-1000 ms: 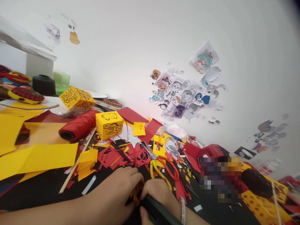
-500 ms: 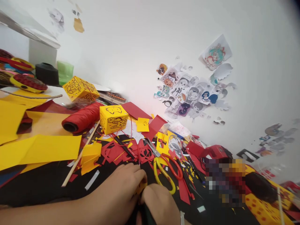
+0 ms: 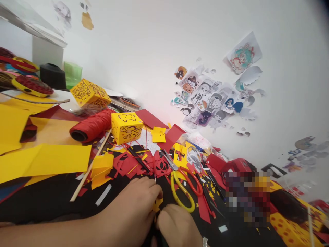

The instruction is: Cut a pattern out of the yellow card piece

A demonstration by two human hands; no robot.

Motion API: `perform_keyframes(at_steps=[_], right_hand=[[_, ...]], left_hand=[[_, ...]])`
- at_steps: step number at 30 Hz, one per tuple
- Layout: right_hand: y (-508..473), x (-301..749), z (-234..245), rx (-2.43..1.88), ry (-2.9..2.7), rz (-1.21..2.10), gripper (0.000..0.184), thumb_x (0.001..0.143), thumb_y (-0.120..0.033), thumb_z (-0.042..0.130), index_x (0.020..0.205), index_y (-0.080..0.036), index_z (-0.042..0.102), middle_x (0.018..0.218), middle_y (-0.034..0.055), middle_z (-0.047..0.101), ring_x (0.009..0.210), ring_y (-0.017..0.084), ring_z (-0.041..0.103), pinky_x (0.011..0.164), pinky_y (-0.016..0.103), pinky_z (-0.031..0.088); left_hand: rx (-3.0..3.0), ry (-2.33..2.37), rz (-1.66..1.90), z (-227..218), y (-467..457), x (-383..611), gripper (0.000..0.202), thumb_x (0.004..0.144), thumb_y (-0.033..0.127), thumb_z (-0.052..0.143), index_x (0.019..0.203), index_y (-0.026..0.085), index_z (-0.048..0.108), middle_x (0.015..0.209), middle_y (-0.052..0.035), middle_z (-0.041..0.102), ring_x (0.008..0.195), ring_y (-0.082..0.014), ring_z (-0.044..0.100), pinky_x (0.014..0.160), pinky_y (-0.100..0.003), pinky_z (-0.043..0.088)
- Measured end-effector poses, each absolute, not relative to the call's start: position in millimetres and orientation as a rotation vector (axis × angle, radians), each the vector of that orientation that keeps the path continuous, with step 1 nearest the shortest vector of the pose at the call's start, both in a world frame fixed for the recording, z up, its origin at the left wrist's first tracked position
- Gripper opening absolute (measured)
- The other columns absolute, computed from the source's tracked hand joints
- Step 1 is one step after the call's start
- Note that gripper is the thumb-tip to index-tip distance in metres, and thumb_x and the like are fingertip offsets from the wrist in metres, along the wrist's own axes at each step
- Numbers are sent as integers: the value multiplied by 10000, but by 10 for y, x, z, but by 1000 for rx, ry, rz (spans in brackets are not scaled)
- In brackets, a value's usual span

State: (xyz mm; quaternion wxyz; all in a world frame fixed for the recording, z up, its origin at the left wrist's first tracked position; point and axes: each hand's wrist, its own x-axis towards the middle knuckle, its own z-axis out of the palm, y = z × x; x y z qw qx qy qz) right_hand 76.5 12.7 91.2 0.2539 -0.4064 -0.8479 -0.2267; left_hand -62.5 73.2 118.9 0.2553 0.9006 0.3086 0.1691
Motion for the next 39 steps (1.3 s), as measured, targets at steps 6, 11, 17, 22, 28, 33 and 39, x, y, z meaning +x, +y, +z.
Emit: perform_keyframes(at_steps=[6, 11, 17, 22, 28, 33, 39], right_hand=[[184, 966, 970, -986, -2202, -230, 105, 747, -242, 380, 712, -202, 470, 541, -18, 532, 481, 115, 514, 470, 213, 393], [291, 1118, 1007, -891, -2325, 95, 122, 719, -281, 403, 772, -205, 482, 600, -15, 550, 517, 106, 524, 506, 193, 439], [375, 1179, 885, -759, -2459, 161, 121, 763, -260, 385, 834, -211, 470, 682, -3, 588, 618, 107, 561, 584, 189, 459], [359, 1141, 909, -730, -2473, 35, 77, 750, -236, 387, 794, -210, 444, 624, -22, 567, 579, 99, 537, 588, 183, 454], [305, 1111, 1031, -775, -2647, -84, 59, 823, -189, 388, 779, -211, 420, 594, -36, 557, 547, 94, 515, 559, 181, 429], [324, 1097, 1019, -730, -2581, -56, 123, 864, -186, 338, 783, -207, 428, 580, -43, 538, 524, 92, 492, 548, 185, 419], [312, 1068, 1055, -708, -2536, -40, 208, 880, -172, 328, 721, -182, 463, 552, -27, 525, 501, 101, 446, 521, 195, 403]], left_hand=[[2381, 803, 468, 1158, 758, -625, 261, 649, 68, 436, 813, 206, 585, 880, -39, 604, 852, -208, 524, 760, -340, 413], [2385, 743, 492, 1166, 788, -607, 297, 624, 14, 396, 772, 210, 563, 836, -9, 608, 793, -166, 533, 730, -294, 405], [2423, 724, 503, 1109, 791, -599, 275, 621, 29, 416, 786, 207, 545, 845, -18, 604, 780, -173, 528, 706, -297, 398], [2418, 740, 504, 1106, 782, -591, 253, 635, 38, 410, 778, 202, 540, 837, -23, 602, 767, -176, 522, 706, -308, 395], [2419, 782, 480, 1147, 759, -603, 274, 631, 40, 418, 800, 207, 552, 854, -28, 598, 786, -182, 518, 725, -315, 397], [2391, 807, 431, 1205, 758, -591, 272, 624, 44, 428, 797, 207, 560, 860, -34, 596, 794, -194, 516, 739, -337, 402], [2378, 839, 359, 1217, 743, -579, 231, 680, 74, 419, 806, 213, 553, 871, -30, 582, 817, -202, 505, 753, -355, 395]])
